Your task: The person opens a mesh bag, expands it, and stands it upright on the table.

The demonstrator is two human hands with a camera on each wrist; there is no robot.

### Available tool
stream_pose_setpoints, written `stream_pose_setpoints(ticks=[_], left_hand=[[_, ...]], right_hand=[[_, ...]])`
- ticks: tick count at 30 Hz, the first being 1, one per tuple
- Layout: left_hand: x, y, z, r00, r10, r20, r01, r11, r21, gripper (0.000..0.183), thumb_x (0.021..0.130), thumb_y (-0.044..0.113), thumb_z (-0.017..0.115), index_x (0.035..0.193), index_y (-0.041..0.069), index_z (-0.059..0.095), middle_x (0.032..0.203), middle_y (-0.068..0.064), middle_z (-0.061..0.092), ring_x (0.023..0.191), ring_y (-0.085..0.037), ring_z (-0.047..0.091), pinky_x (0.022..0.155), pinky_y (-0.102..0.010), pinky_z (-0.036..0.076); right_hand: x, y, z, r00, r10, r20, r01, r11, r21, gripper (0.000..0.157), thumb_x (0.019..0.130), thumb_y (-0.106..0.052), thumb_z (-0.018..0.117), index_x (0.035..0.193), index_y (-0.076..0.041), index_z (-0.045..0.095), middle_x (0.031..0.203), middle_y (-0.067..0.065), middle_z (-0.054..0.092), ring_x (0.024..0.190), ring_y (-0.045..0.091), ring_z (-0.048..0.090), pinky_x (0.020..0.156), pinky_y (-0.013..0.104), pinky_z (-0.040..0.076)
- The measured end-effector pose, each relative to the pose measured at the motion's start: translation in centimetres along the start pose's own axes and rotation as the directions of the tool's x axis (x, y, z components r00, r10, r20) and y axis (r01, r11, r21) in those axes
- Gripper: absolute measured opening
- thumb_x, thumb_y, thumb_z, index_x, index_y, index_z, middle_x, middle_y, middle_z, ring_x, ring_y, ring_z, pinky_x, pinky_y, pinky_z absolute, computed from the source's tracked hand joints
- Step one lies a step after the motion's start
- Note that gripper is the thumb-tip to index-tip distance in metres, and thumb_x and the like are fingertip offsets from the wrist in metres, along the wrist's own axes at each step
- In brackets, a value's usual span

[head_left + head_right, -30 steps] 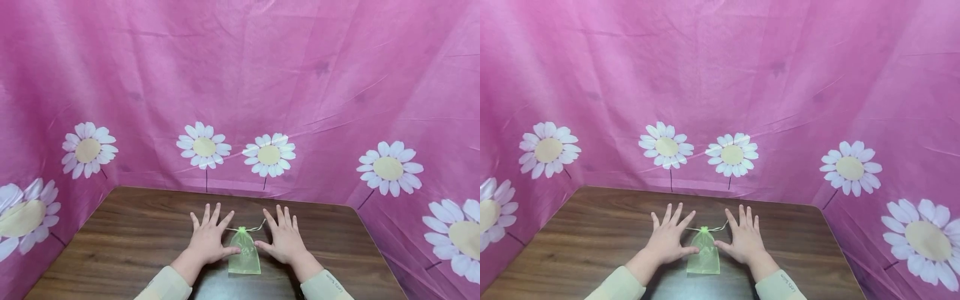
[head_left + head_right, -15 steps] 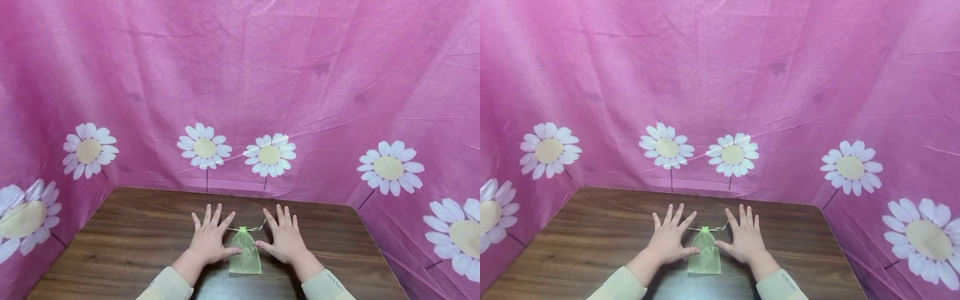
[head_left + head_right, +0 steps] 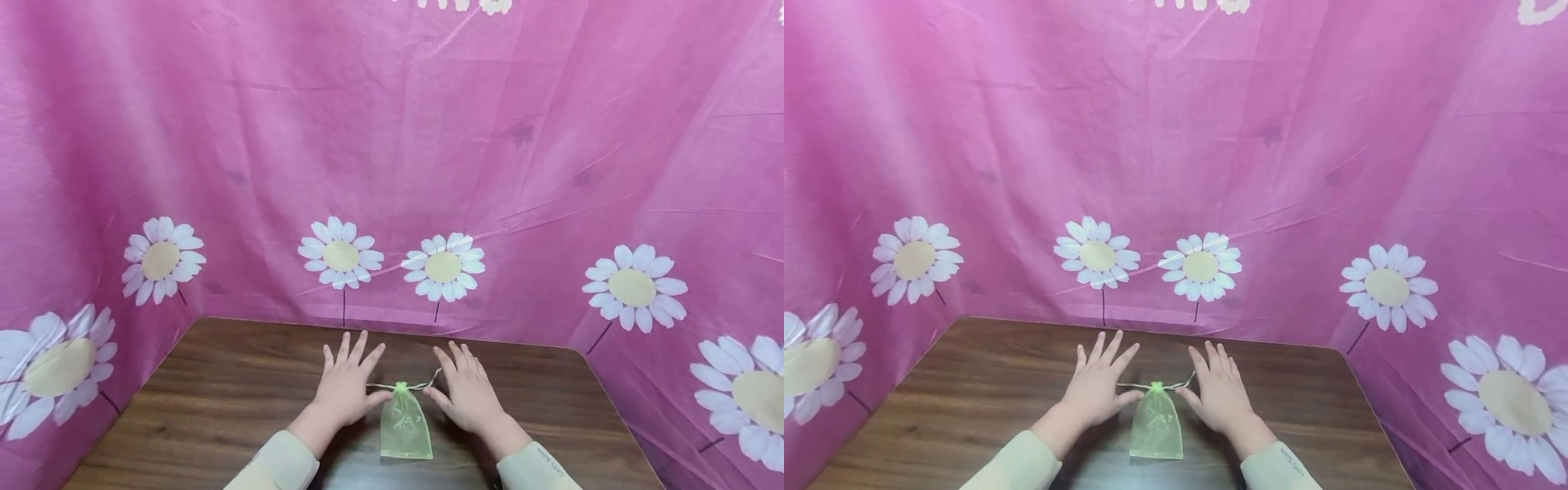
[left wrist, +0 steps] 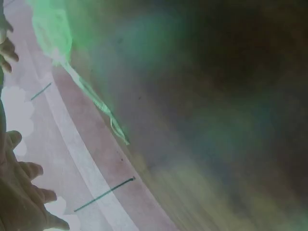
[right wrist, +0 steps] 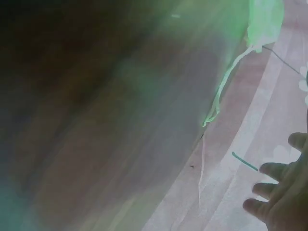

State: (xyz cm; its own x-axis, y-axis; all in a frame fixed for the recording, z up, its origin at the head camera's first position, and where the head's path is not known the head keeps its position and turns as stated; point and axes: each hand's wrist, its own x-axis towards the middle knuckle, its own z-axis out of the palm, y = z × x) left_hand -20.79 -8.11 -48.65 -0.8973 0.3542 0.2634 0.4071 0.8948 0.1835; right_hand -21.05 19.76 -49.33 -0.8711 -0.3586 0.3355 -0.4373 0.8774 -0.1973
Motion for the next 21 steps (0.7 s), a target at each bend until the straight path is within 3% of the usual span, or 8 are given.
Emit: stream_pose_setpoints(ticks=[4,8,14,21], left_hand=[[0.6,-0.2,0.0,1.0,-0.016,-0.008,0.016,0.999,-0.049,0.069,0.096,0.044,0.076,0.155,0.018,0.053,0.163,-0.014,0.045,0.147,-0.046,0.041,0.112,-0.078,0.028],[0.8,0.1,0.6,1.0,-0.008,0.026,0.01,0.996,-0.09,0.048,0.099,0.027,0.074,0.143,0.012,0.063,0.149,-0.012,0.059,0.134,-0.04,0.054,0.107,-0.069,0.041],[1.2,0.7,1.6,0.998,-0.057,0.04,0.063,0.982,-0.176,0.032,0.098,0.02,0.074,0.129,0.012,0.072,0.129,-0.007,0.07,0.119,-0.033,0.063,0.096,-0.054,0.049],[2.0,1.2,2.3,0.988,-0.15,0.038,0.155,0.939,-0.307,0.014,0.094,0.019,0.078,0.106,0.014,0.078,0.104,-0.003,0.075,0.103,-0.029,0.071,0.084,-0.05,0.05]], right_hand=[[0.8,-0.4,0.4,0.999,-0.016,-0.039,0.017,1.0,0.007,0.06,0.093,-0.028,0.081,0.142,0.0,0.061,0.136,0.023,0.062,0.13,0.046,0.056,0.103,0.063,0.047],[1.3,-0.7,1.2,1.0,-0.012,-0.011,0.012,1.0,0.027,0.043,0.092,-0.02,0.082,0.128,-0.001,0.068,0.124,0.017,0.068,0.12,0.04,0.062,0.096,0.059,0.051],[1.8,-1.3,2.2,1.0,-0.007,-0.018,0.009,0.994,0.11,0.027,0.091,-0.013,0.08,0.115,-0.003,0.074,0.112,0.012,0.072,0.106,0.032,0.066,0.09,0.053,0.054],[2.4,-2.2,2.7,0.997,0.067,0.035,-0.073,0.976,0.205,0.016,0.092,-0.01,0.079,0.106,-0.005,0.076,0.101,0.005,0.072,0.094,0.026,0.068,0.084,0.047,0.056]])
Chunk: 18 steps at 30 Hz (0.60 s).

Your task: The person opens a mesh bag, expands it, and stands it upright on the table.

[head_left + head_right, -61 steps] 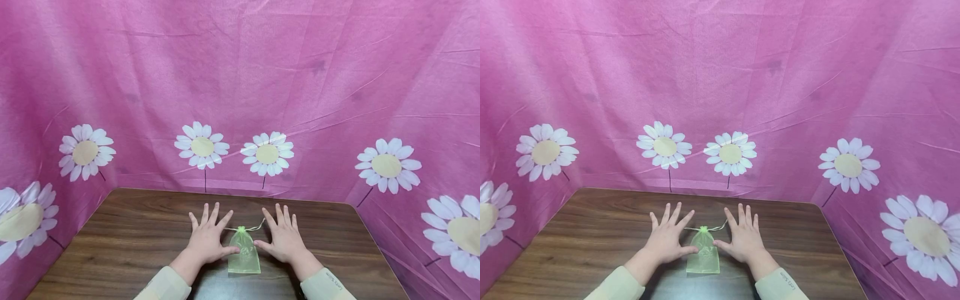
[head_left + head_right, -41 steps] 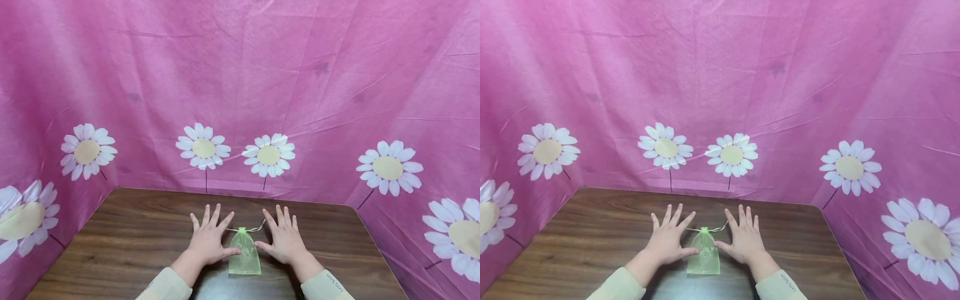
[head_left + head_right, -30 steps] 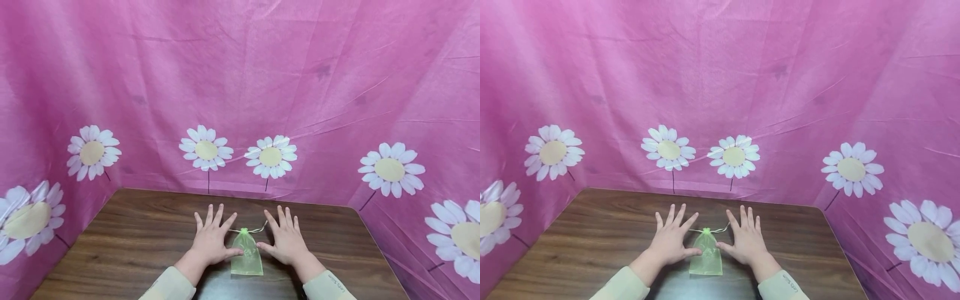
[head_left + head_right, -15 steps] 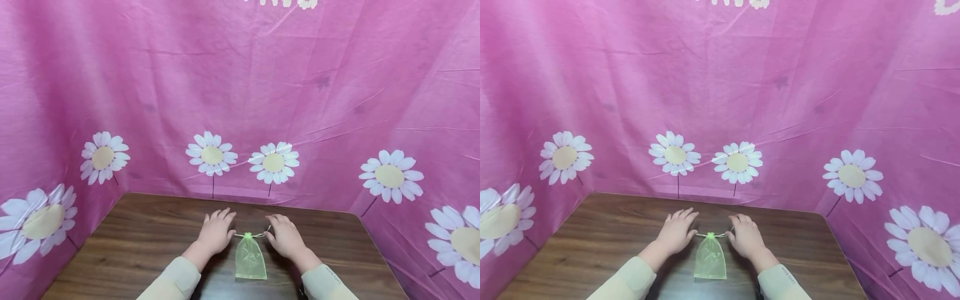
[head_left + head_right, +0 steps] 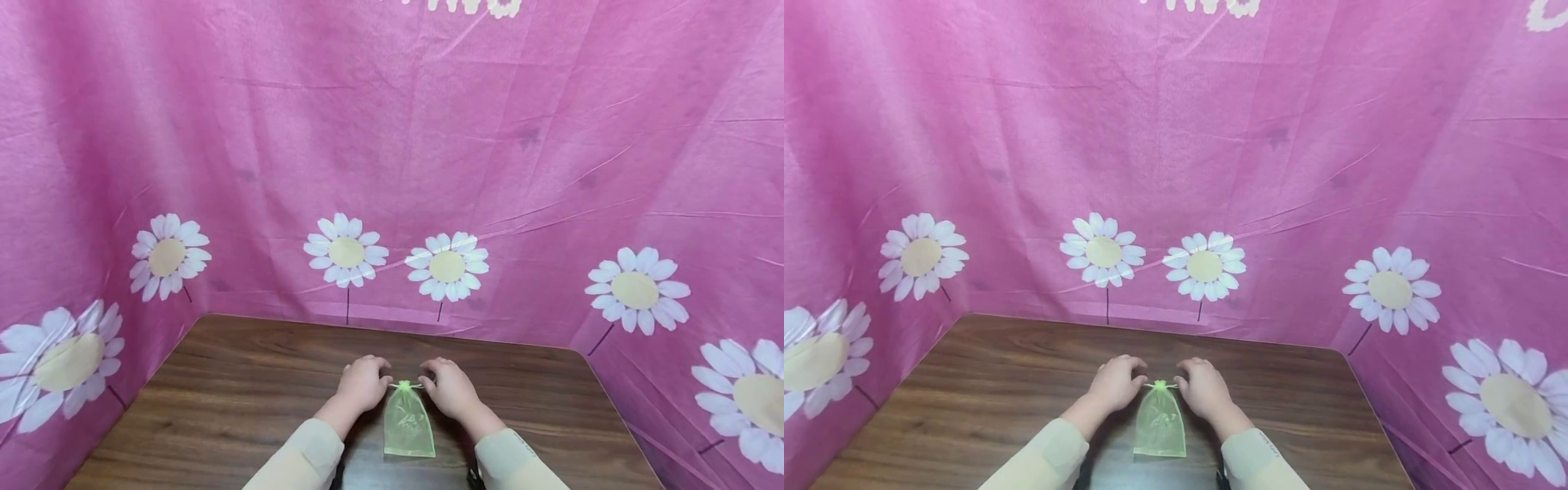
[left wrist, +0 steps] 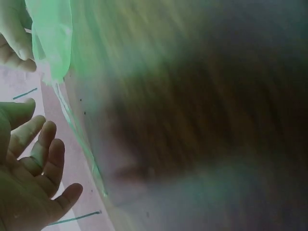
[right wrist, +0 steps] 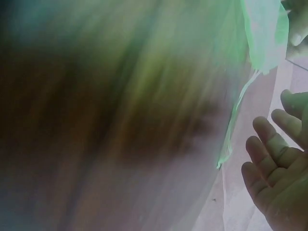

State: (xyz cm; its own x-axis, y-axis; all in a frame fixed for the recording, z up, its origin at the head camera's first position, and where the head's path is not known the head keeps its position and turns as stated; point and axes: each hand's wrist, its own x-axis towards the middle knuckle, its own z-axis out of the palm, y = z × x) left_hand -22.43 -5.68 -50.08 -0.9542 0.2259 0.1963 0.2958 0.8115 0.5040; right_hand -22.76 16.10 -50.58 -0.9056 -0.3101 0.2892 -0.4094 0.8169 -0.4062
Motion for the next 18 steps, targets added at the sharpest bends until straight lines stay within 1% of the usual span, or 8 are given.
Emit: stream_pose_setpoints(ticks=[3,6,10,13,15,18], left_hand=[[0.2,0.1,0.4,0.999,-0.041,0.003,0.041,0.999,-0.028,0.002,0.092,0.02,0.078,0.091,0.019,0.077,0.091,0.003,0.074,0.094,-0.026,0.071,0.079,-0.047,0.049],[0.3,0.2,0.7,0.998,-0.056,-0.002,0.056,0.997,-0.044,0.011,0.092,0.02,0.078,0.082,0.022,0.075,0.083,0.007,0.072,0.087,-0.024,0.071,0.077,-0.047,0.048],[0.3,0.5,1.0,0.998,-0.064,0.005,0.064,0.996,-0.062,0.012,0.092,0.021,0.078,0.08,0.022,0.075,0.081,0.007,0.072,0.085,-0.024,0.071,0.079,-0.05,0.049],[0.4,0.5,1.1,0.996,-0.085,0.021,0.087,0.993,-0.079,0.012,0.093,0.021,0.077,0.081,0.02,0.076,0.082,0.006,0.072,0.084,-0.024,0.071,0.081,-0.053,0.05],[0.4,0.5,1.1,0.993,-0.115,0.032,0.118,0.988,-0.096,0.012,0.093,0.021,0.076,0.081,0.02,0.076,0.082,0.005,0.072,0.082,-0.023,0.07,0.079,-0.052,0.053],[0.3,0.6,1.2,0.986,-0.157,0.051,0.162,0.98,-0.116,0.013,0.093,0.02,0.076,0.08,0.019,0.075,0.081,0.005,0.071,0.078,-0.021,0.069,0.072,-0.046,0.055]], right_hand=[[0.2,-0.2,0.2,1.0,0.005,0.021,-0.006,0.999,0.044,0.009,0.093,-0.012,0.078,0.099,-0.006,0.076,0.097,0.004,0.072,0.093,0.027,0.069,0.083,0.047,0.056],[0.2,-0.2,0.4,1.0,0.005,0.029,-0.007,0.998,0.064,0.008,0.094,-0.015,0.077,0.093,-0.007,0.076,0.094,0.003,0.072,0.091,0.025,0.071,0.082,0.046,0.056],[0.3,-0.2,0.7,0.999,0.025,0.041,-0.028,0.997,0.067,0.008,0.095,-0.014,0.077,0.089,-0.009,0.076,0.093,0.002,0.072,0.089,0.023,0.07,0.081,0.045,0.057],[0.5,-0.3,0.9,0.996,0.046,0.079,-0.052,0.995,0.081,0.007,0.094,-0.011,0.076,0.088,-0.01,0.076,0.089,0.0,0.072,0.084,0.02,0.069,0.077,0.043,0.056],[0.7,-0.3,1.0,0.993,0.053,0.102,-0.062,0.994,0.094,0.008,0.094,-0.01,0.076,0.086,-0.011,0.077,0.086,-0.001,0.073,0.081,0.017,0.068,0.074,0.041,0.056],[0.5,-0.3,1.0,0.99,0.066,0.123,-0.08,0.99,0.116,0.01,0.094,-0.009,0.075,0.084,-0.011,0.077,0.081,-0.003,0.072,0.076,0.014,0.065,0.071,0.038,0.055]])
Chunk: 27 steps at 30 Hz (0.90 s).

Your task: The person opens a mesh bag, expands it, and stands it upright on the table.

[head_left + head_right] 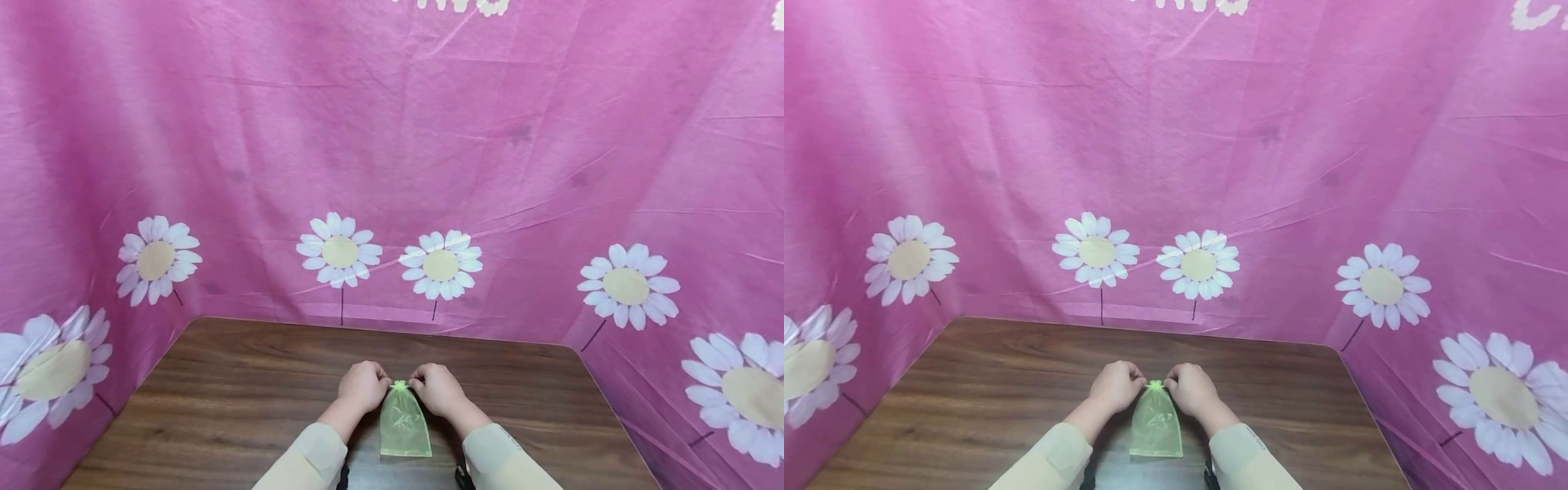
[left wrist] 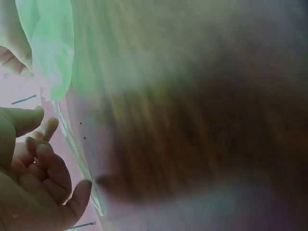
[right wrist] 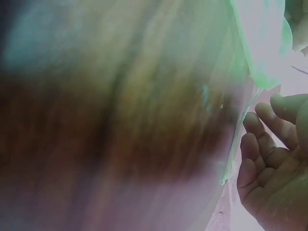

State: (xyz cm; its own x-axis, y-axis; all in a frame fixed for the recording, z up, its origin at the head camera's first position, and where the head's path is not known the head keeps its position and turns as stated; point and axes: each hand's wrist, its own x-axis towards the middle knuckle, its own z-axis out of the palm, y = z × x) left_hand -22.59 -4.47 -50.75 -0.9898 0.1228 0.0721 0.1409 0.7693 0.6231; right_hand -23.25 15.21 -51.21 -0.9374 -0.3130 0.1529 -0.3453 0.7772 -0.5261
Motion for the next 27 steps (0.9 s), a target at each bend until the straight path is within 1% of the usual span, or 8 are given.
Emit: stream_pose_setpoints(ticks=[2,4,6,10,12,15,19,27], left_hand=[[0.0,0.0,0.0,1.0,-0.025,0.008,0.025,1.0,-0.014,0.014,0.093,0.02,0.076,0.079,0.019,0.075,0.08,0.005,0.07,0.075,-0.019,0.067,0.067,-0.043,0.054],[0.0,0.1,0.0,0.999,-0.038,0.016,0.039,0.999,-0.016,0.015,0.093,0.021,0.076,0.078,0.019,0.075,0.08,0.005,0.07,0.075,-0.018,0.066,0.066,-0.043,0.053],[0.1,0.1,0.1,0.998,-0.052,0.02,0.052,0.999,-0.015,0.016,0.093,0.022,0.076,0.078,0.02,0.074,0.08,0.006,0.069,0.075,-0.018,0.066,0.069,-0.046,0.054],[0.0,0.4,0.2,0.998,-0.06,0.018,0.06,0.998,-0.021,0.017,0.094,0.022,0.075,0.077,0.021,0.074,0.08,0.006,0.069,0.076,-0.019,0.066,0.08,-0.059,0.055],[-0.1,0.5,0.3,0.998,-0.06,0.017,0.06,0.998,-0.025,0.017,0.094,0.022,0.075,0.077,0.021,0.074,0.08,0.006,0.069,0.076,-0.019,0.066,0.081,-0.06,0.055],[-0.1,0.5,0.4,0.998,-0.066,0.016,0.067,0.997,-0.029,0.016,0.093,0.021,0.076,0.076,0.021,0.075,0.08,0.006,0.07,0.076,-0.018,0.066,0.075,-0.054,0.057],[-0.1,0.5,0.4,0.997,-0.077,0.02,0.078,0.996,-0.033,0.017,0.092,0.021,0.076,0.076,0.022,0.076,0.08,0.006,0.07,0.075,-0.017,0.065,0.066,-0.045,0.054],[-0.2,0.9,0.6,0.997,-0.066,0.035,0.067,0.997,-0.033,0.018,0.092,0.02,0.076,0.074,0.021,0.076,0.079,0.005,0.069,0.073,-0.017,0.063,0.061,-0.041,0.051]], right_hand=[[0.1,0.0,0.1,1.0,0.003,0.001,-0.003,1.0,0.007,0.011,0.094,-0.008,0.075,0.083,-0.011,0.076,0.079,-0.004,0.071,0.074,0.012,0.064,0.07,0.037,0.054],[0.1,0.0,0.1,1.0,0.004,-0.002,-0.004,1.0,0.014,0.011,0.093,-0.008,0.075,0.082,-0.011,0.076,0.078,-0.005,0.071,0.073,0.012,0.062,0.069,0.036,0.053],[0.2,-0.1,0.2,1.0,0.003,-0.004,-0.003,1.0,0.018,0.012,0.093,-0.007,0.074,0.082,-0.011,0.076,0.078,-0.005,0.07,0.072,0.011,0.061,0.068,0.035,0.052],[0.2,-0.4,0.3,1.0,0.013,0.005,-0.013,1.0,0.021,0.014,0.094,-0.008,0.073,0.081,-0.011,0.076,0.077,-0.005,0.07,0.071,0.01,0.06,0.068,0.034,0.051],[0.3,-0.6,0.3,1.0,0.021,0.011,-0.021,1.0,0.022,0.015,0.095,-0.008,0.073,0.081,-0.011,0.077,0.077,-0.005,0.07,0.07,0.01,0.06,0.067,0.034,0.051],[0.3,-1.0,0.2,1.0,0.021,0.017,-0.022,0.999,0.026,0.015,0.095,-0.008,0.073,0.081,-0.011,0.077,0.077,-0.005,0.071,0.069,0.01,0.06,0.066,0.034,0.052],[0.2,-1.2,0.3,0.999,0.036,0.028,-0.037,0.999,0.033,0.015,0.095,-0.009,0.073,0.081,-0.011,0.077,0.077,-0.005,0.071,0.069,0.009,0.059,0.065,0.032,0.051],[0.2,-1.2,0.7,0.999,0.033,0.017,-0.034,0.998,0.047,0.018,0.095,-0.009,0.073,0.077,-0.011,0.075,0.072,-0.007,0.067,0.063,0.007,0.053,0.06,0.029,0.047]])
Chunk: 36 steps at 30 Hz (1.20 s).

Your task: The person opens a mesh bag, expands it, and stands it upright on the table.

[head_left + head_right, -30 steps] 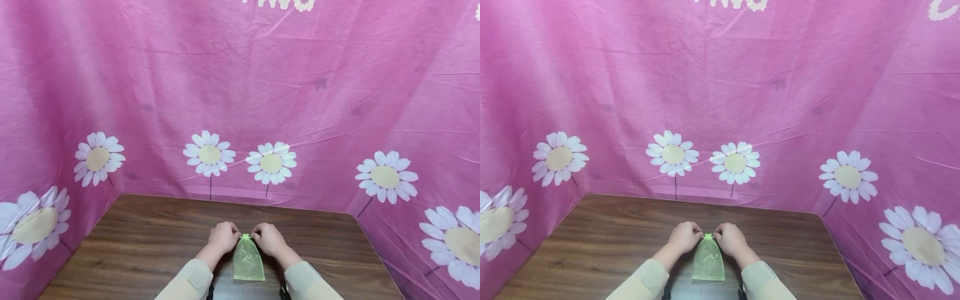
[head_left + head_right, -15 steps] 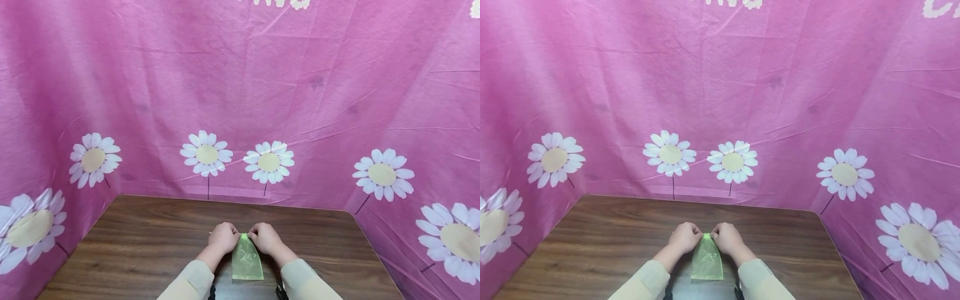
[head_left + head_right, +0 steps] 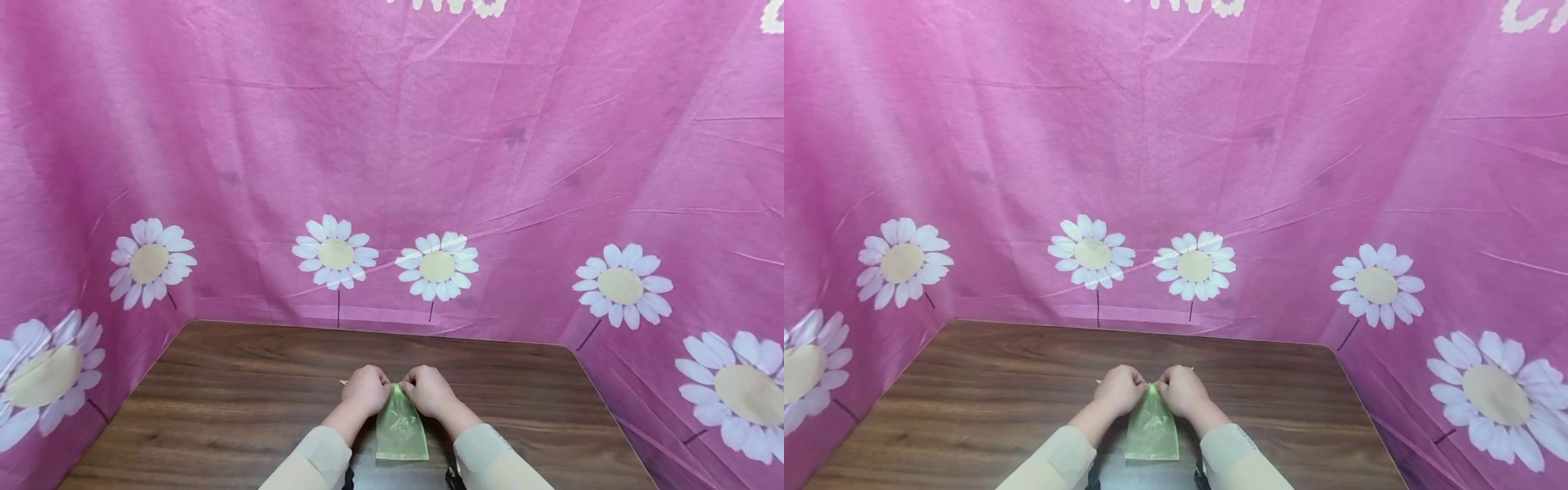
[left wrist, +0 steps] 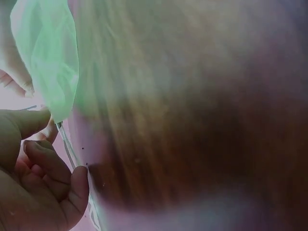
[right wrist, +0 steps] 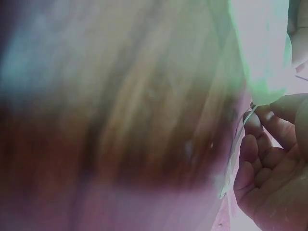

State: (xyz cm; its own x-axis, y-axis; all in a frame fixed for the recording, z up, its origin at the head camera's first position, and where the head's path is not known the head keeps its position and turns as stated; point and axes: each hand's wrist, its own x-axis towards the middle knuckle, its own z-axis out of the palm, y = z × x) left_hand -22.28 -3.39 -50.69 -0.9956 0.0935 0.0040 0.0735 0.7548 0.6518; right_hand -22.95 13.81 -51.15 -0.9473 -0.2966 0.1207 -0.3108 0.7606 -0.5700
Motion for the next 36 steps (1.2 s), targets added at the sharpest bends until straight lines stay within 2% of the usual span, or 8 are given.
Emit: stream_pose_setpoints(ticks=[8,13,17,21,26,31,36], left_hand=[[-0.2,0.1,0.1,1.0,0.018,-0.004,-0.018,1.0,-0.004,0.017,0.093,0.018,0.075,0.076,0.02,0.075,0.08,0.005,0.07,0.07,-0.015,0.06,0.059,-0.039,0.05],[-0.5,0.0,0.1,1.0,0.007,-0.001,-0.007,0.999,-0.054,0.019,0.095,0.018,0.073,0.077,0.02,0.075,0.079,0.006,0.069,0.067,-0.013,0.058,0.059,-0.037,0.049],[-0.5,0.1,0.0,1.0,0.003,-0.015,-0.005,0.992,-0.128,0.018,0.097,0.017,0.071,0.08,0.017,0.075,0.08,0.003,0.07,0.068,-0.013,0.059,0.06,-0.036,0.049],[-0.6,0.5,-0.6,0.999,0.018,-0.043,-0.027,0.975,-0.221,0.015,0.097,0.012,0.068,0.082,0.012,0.073,0.082,0.0,0.069,0.072,-0.015,0.06,0.065,-0.037,0.05],[-0.9,1.0,-1.8,0.997,0.059,-0.039,-0.069,0.946,-0.316,0.014,0.098,0.01,0.066,0.085,0.008,0.072,0.086,-0.004,0.069,0.076,-0.017,0.06,0.07,-0.037,0.051],[-1.2,1.1,-2.7,0.995,0.094,-0.02,-0.094,0.92,-0.38,0.014,0.099,0.01,0.066,0.087,0.005,0.071,0.086,-0.004,0.069,0.077,-0.015,0.059,0.072,-0.036,0.051],[-1.6,1.0,-3.1,0.992,0.129,-0.014,-0.124,0.911,-0.394,0.011,0.097,0.01,0.068,0.089,0.004,0.073,0.084,-0.002,0.069,0.075,-0.013,0.058,0.072,-0.035,0.051]], right_hand=[[-0.2,0.1,0.4,1.0,-0.01,-0.008,0.01,1.0,-0.002,0.021,0.094,-0.009,0.074,0.074,-0.013,0.071,0.069,-0.009,0.062,0.062,0.006,0.051,0.06,0.028,0.047],[-0.5,-0.2,0.2,0.999,-0.011,-0.036,0.01,1.0,-0.009,0.02,0.094,-0.007,0.072,0.076,-0.013,0.072,0.071,-0.008,0.064,0.064,0.006,0.054,0.062,0.028,0.048],[-0.8,-0.9,0.0,0.994,-0.048,-0.103,0.042,0.997,-0.065,0.017,0.093,-0.006,0.071,0.078,-0.013,0.072,0.079,-0.006,0.066,0.07,0.01,0.06,0.065,0.031,0.051],[-1.0,-1.9,-0.3,0.975,-0.113,-0.189,0.081,0.983,-0.167,0.014,0.093,-0.008,0.074,0.081,-0.013,0.072,0.084,-0.005,0.064,0.077,0.017,0.065,0.072,0.038,0.055],[-1.3,-2.6,-0.9,0.938,-0.204,-0.282,0.132,0.958,-0.254,0.013,0.092,-0.009,0.077,0.081,-0.013,0.071,0.083,-0.004,0.063,0.081,0.02,0.066,0.079,0.045,0.054],[-1.6,-2.7,-1.1,0.906,-0.263,-0.332,0.183,0.95,-0.253,0.013,0.09,-0.007,0.079,0.082,-0.013,0.07,0.084,-0.003,0.063,0.082,0.019,0.064,0.078,0.044,0.051],[-2.0,-2.7,-1.1,0.892,-0.286,-0.35,0.216,0.95,-0.227,0.015,0.089,-0.005,0.08,0.082,-0.013,0.069,0.085,-0.003,0.063,0.082,0.017,0.062,0.075,0.043,0.048]])
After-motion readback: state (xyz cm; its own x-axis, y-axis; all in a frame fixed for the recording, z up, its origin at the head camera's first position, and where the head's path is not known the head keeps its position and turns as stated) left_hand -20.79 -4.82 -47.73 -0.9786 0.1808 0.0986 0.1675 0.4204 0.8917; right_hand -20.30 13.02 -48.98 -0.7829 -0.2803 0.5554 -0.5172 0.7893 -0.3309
